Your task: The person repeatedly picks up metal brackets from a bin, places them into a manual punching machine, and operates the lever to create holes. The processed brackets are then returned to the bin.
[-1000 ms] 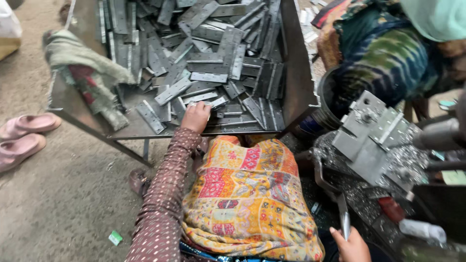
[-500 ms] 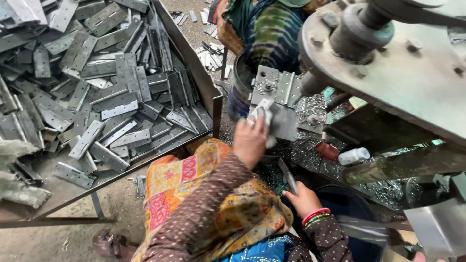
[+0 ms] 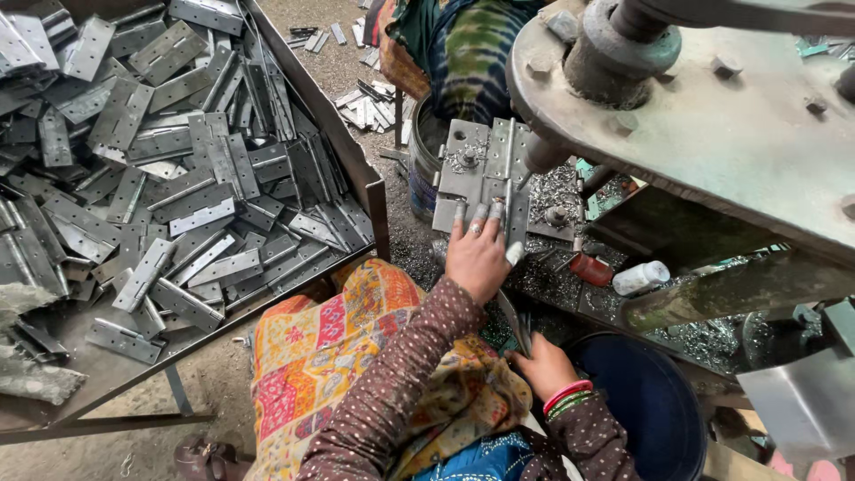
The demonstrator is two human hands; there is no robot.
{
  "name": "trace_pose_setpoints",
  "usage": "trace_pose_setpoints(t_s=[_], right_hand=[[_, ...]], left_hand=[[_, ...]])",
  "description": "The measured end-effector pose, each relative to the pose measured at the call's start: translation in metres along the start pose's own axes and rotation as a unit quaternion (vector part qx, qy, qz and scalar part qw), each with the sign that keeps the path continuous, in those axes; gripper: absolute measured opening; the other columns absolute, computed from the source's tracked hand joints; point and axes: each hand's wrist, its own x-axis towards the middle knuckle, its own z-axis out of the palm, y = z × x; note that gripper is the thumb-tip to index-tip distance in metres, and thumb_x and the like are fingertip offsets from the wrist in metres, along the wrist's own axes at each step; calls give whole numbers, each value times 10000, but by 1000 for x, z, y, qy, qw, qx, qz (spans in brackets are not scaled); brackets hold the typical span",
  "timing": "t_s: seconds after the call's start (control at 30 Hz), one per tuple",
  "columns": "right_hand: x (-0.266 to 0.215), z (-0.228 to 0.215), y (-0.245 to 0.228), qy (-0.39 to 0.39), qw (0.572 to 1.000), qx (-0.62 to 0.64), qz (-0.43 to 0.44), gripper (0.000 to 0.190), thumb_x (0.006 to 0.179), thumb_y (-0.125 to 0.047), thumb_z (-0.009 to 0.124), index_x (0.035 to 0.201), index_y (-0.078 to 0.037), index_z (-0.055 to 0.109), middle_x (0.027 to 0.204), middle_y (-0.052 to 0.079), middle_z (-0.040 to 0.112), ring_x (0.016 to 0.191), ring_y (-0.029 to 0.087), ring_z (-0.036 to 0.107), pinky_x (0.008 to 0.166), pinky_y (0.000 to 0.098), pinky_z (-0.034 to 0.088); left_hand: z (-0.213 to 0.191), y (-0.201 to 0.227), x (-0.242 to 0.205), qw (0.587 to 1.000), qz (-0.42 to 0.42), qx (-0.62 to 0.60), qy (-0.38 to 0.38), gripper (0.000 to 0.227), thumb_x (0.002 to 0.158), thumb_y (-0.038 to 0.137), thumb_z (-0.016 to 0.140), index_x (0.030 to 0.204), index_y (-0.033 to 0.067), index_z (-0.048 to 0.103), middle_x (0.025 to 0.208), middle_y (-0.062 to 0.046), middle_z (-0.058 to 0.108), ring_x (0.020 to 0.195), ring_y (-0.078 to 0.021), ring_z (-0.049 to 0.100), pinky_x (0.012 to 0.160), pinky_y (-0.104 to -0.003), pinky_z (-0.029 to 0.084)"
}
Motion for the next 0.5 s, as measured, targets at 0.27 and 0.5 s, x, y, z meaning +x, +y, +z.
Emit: trace_pose_setpoints(t_s=[0.27, 0.5], right_hand=[[-7, 79, 23, 49, 999, 22, 2, 397, 901, -376, 655, 1107, -46, 582, 861, 272, 714, 850, 487, 675, 726, 564, 523], [5, 29, 38, 10, 999, -48, 3, 433, 827, -400, 707, 995, -14, 603, 854, 273, 713, 866, 479, 687, 721, 543, 548]], left_hand=[[7, -5, -9, 1000, -8, -25, 11, 316, 930, 220, 550, 1114, 24, 717, 1291, -121, 653, 1262, -283, 565, 1194, -548, 280], [30, -9, 14, 999, -18, 38, 19, 310, 935, 180, 543, 1137, 18, 712, 1285, -133, 657, 1220, -276, 593, 1172, -519, 321]])
